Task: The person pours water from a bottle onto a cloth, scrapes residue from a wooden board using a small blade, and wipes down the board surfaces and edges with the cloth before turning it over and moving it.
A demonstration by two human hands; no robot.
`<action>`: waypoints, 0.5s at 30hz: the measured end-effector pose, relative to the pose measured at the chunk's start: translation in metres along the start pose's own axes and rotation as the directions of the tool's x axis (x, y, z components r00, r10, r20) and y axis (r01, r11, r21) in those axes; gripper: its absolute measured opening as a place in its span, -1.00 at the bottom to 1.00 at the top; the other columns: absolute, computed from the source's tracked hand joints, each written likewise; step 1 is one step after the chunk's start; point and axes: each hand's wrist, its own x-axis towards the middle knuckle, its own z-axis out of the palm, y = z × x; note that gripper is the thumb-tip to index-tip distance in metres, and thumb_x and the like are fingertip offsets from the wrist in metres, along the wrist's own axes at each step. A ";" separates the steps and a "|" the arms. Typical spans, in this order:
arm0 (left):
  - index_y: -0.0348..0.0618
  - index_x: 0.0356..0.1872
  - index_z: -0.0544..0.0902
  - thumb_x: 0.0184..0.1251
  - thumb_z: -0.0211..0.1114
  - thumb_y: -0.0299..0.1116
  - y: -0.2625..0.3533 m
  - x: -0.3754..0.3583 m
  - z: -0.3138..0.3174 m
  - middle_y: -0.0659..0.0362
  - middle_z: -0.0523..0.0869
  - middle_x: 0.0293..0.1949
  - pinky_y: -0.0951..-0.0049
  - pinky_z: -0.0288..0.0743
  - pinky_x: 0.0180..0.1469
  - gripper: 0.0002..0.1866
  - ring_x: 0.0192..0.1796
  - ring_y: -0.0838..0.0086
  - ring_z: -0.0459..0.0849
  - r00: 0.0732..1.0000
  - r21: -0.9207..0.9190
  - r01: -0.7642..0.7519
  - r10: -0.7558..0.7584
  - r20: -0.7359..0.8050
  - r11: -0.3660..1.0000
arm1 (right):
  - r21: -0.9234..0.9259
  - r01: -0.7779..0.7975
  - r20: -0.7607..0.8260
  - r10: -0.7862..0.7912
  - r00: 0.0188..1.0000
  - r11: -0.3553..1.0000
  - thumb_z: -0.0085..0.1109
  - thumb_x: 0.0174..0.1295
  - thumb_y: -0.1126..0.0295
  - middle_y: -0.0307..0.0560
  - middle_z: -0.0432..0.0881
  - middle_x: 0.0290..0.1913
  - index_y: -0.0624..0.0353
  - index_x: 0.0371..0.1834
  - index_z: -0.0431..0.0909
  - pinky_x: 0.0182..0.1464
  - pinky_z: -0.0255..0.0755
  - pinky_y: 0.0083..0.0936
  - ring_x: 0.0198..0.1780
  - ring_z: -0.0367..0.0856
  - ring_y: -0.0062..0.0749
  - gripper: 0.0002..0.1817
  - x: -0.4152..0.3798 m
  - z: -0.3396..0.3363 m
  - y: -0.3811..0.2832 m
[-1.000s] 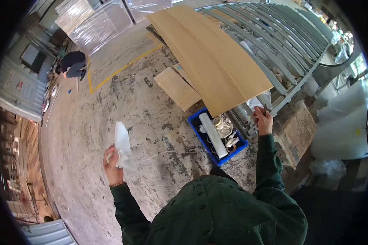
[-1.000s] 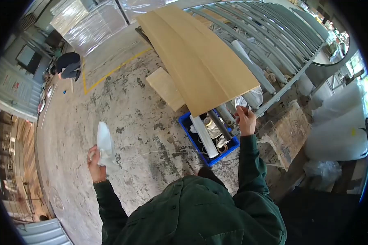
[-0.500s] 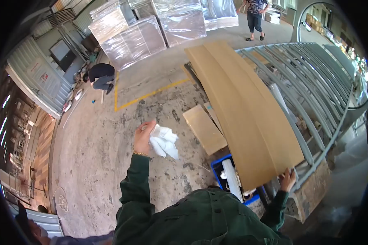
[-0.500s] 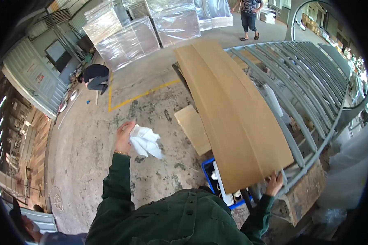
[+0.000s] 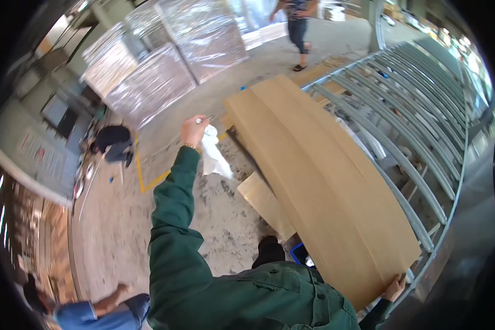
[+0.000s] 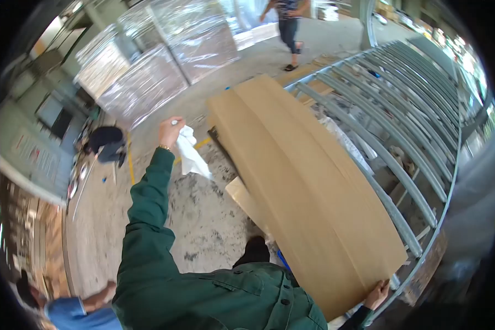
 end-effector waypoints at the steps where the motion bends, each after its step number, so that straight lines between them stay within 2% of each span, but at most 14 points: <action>1: -0.09 -0.39 0.66 -0.05 0.21 -0.18 -0.008 0.034 0.021 0.03 0.64 -0.42 0.37 0.45 -0.23 -0.75 -0.32 0.24 0.61 0.998 0.121 -0.057 0.054 0.031 0.991 | -0.048 0.010 -0.071 -0.013 0.997 0.999 -0.14 0.26 0.35 0.00 0.49 0.00 0.38 0.09 0.31 0.00 0.27 -0.61 -0.05 0.44 -0.45 -0.61 0.002 0.000 0.011; 3: -0.05 -0.41 0.66 -0.03 0.15 -0.18 -0.019 0.103 0.069 0.01 0.63 -0.36 0.29 0.45 -0.17 -0.76 -0.25 0.16 0.59 0.985 0.308 -0.169 0.154 0.073 0.936 | -0.329 -0.051 -0.192 -0.014 0.981 0.943 -0.14 0.26 0.30 0.09 0.53 -0.07 0.35 0.05 0.36 -0.04 0.30 -0.58 -0.11 0.48 -0.40 -0.61 0.004 -0.003 0.017; 4: -0.06 -0.41 0.66 -0.03 0.14 -0.20 -0.023 0.132 0.091 0.01 0.63 -0.37 0.28 0.44 -0.17 -0.77 -0.25 0.16 0.60 0.980 0.344 -0.172 0.125 0.156 0.923 | -0.366 -0.103 -0.217 0.023 0.976 0.925 -0.12 0.24 0.26 0.08 0.56 -0.18 0.35 -0.05 0.41 -0.12 0.32 -0.55 -0.20 0.49 -0.39 -0.63 -0.001 -0.002 0.008; 5: -0.07 -0.45 0.64 -0.03 0.11 -0.23 -0.031 0.157 0.113 -0.02 0.61 -0.39 0.23 0.43 -0.19 -0.79 -0.26 0.11 0.58 0.952 0.254 -0.267 0.213 0.222 0.930 | -0.402 -0.162 -0.244 0.065 0.968 0.901 -0.11 0.23 0.22 0.08 0.59 -0.29 0.35 -0.15 0.47 -0.19 0.34 -0.52 -0.29 0.50 -0.37 -0.63 -0.004 0.003 -0.009; 6: -0.10 -0.49 0.62 -0.02 0.06 -0.26 -0.045 0.191 0.142 -0.05 0.60 -0.38 0.18 0.42 -0.21 -0.79 -0.27 0.05 0.55 0.922 0.402 -0.333 0.205 0.329 0.853 | -0.448 -0.171 -0.288 0.039 0.957 0.877 -0.08 0.21 0.19 0.04 0.57 -0.40 0.35 -0.26 0.48 -0.28 0.33 -0.48 -0.38 0.46 -0.38 -0.64 -0.006 0.008 -0.019; 7: -0.13 -0.50 0.60 -0.02 0.04 -0.28 -0.048 0.210 0.159 -0.06 0.59 -0.36 0.13 0.40 -0.24 -0.79 -0.27 0.01 0.53 0.904 0.341 -0.363 0.238 0.356 0.867 | -0.499 -0.191 -0.334 0.015 0.943 0.845 -0.06 0.19 0.17 0.00 0.55 -0.51 0.34 -0.37 0.50 -0.36 0.31 -0.45 -0.48 0.42 -0.39 -0.63 -0.012 0.011 -0.032; 8: -0.11 -0.45 0.60 -0.03 0.06 -0.27 -0.063 0.237 0.185 -0.05 0.59 -0.35 0.11 0.40 -0.25 -0.79 -0.27 0.02 0.53 0.880 0.369 -0.392 0.226 0.419 0.843 | -0.467 -0.154 -0.401 -0.053 0.914 0.871 -0.01 0.15 0.12 -0.07 0.49 -0.61 0.33 -0.51 0.47 -0.45 0.26 -0.43 -0.56 0.34 -0.42 -0.59 -0.018 0.022 -0.051; 9: -0.09 -0.43 0.60 -0.03 0.07 -0.26 -0.083 0.261 0.212 -0.03 0.60 -0.36 0.12 0.41 -0.26 -0.79 -0.29 0.03 0.54 0.859 0.329 -0.439 0.285 0.424 0.836 | -0.413 -0.279 -0.431 0.084 0.899 0.867 0.02 0.13 0.12 -0.05 0.49 -0.61 0.31 -0.49 0.48 -0.45 0.27 -0.43 -0.56 0.35 -0.41 -0.62 -0.016 0.020 -0.048; 10: -0.06 -0.45 0.60 -0.03 0.10 -0.22 -0.104 0.291 0.240 0.01 0.62 -0.36 0.16 0.43 -0.28 -0.80 -0.31 0.09 0.56 0.778 0.395 -0.555 0.290 0.557 0.732 | -0.425 -0.345 -0.438 0.144 0.887 0.837 0.06 0.08 0.08 -0.03 0.52 -0.58 0.30 -0.50 0.50 -0.44 0.29 -0.41 -0.54 0.39 -0.37 -0.59 -0.020 0.029 -0.071; 11: -0.03 -0.49 0.61 -0.01 0.11 -0.19 -0.113 0.310 0.263 0.06 0.62 -0.42 0.20 0.45 -0.36 -0.81 -0.37 0.17 0.58 0.657 0.507 -0.738 0.304 0.690 0.444 | -0.481 -0.450 -0.493 0.192 0.848 0.752 0.03 0.06 0.05 0.02 0.55 -0.55 0.30 -0.48 0.52 -0.39 0.32 -0.36 -0.48 0.47 -0.29 -0.57 -0.024 0.040 -0.099; 12: -0.01 -0.52 0.60 0.00 0.11 -0.19 -0.146 0.342 0.301 0.10 0.61 -0.49 0.21 0.45 -0.42 -0.82 -0.43 0.23 0.58 0.457 0.429 -0.889 0.351 0.817 0.159 | -0.506 -0.475 -0.477 0.225 0.850 0.720 -0.02 0.05 0.00 0.09 0.58 -0.49 0.25 -0.45 0.55 -0.32 0.33 -0.31 -0.40 0.53 -0.20 -0.54 -0.022 0.042 -0.107; 13: 0.02 -0.54 0.60 0.02 0.12 -0.19 -0.168 0.367 0.332 0.13 0.59 -0.56 0.22 0.44 -0.48 -0.83 -0.50 0.29 0.58 0.230 0.302 -0.943 0.378 0.897 -0.143 | -0.535 -0.518 -0.505 0.239 0.830 0.667 -0.06 0.06 -0.01 0.11 0.59 -0.43 0.20 -0.40 0.57 -0.27 0.35 -0.29 -0.34 0.55 -0.15 -0.54 -0.019 0.039 -0.093; 14: -0.05 -0.52 0.59 0.05 0.09 -0.15 -0.163 0.374 0.330 0.10 0.60 -0.54 0.19 0.42 -0.45 -0.77 -0.47 0.24 0.58 0.258 0.264 -0.964 0.345 0.902 0.032 | -0.435 -0.511 -0.516 0.261 0.816 0.741 -0.03 0.09 0.01 -0.02 0.60 -0.50 0.26 -0.48 0.56 -0.40 0.31 -0.34 -0.50 0.50 -0.35 -0.54 -0.020 0.041 -0.093; 15: -0.11 -0.49 0.59 0.08 0.06 -0.11 -0.161 0.376 0.328 0.08 0.60 -0.52 0.16 0.40 -0.41 -0.71 -0.44 0.19 0.57 0.311 0.227 -0.936 0.331 0.891 0.270 | -0.421 -0.521 -0.522 0.271 0.809 0.743 -0.02 0.09 0.00 -0.04 0.62 -0.50 0.24 -0.42 0.59 -0.39 0.36 -0.39 -0.48 0.53 -0.42 -0.55 -0.019 0.040 -0.086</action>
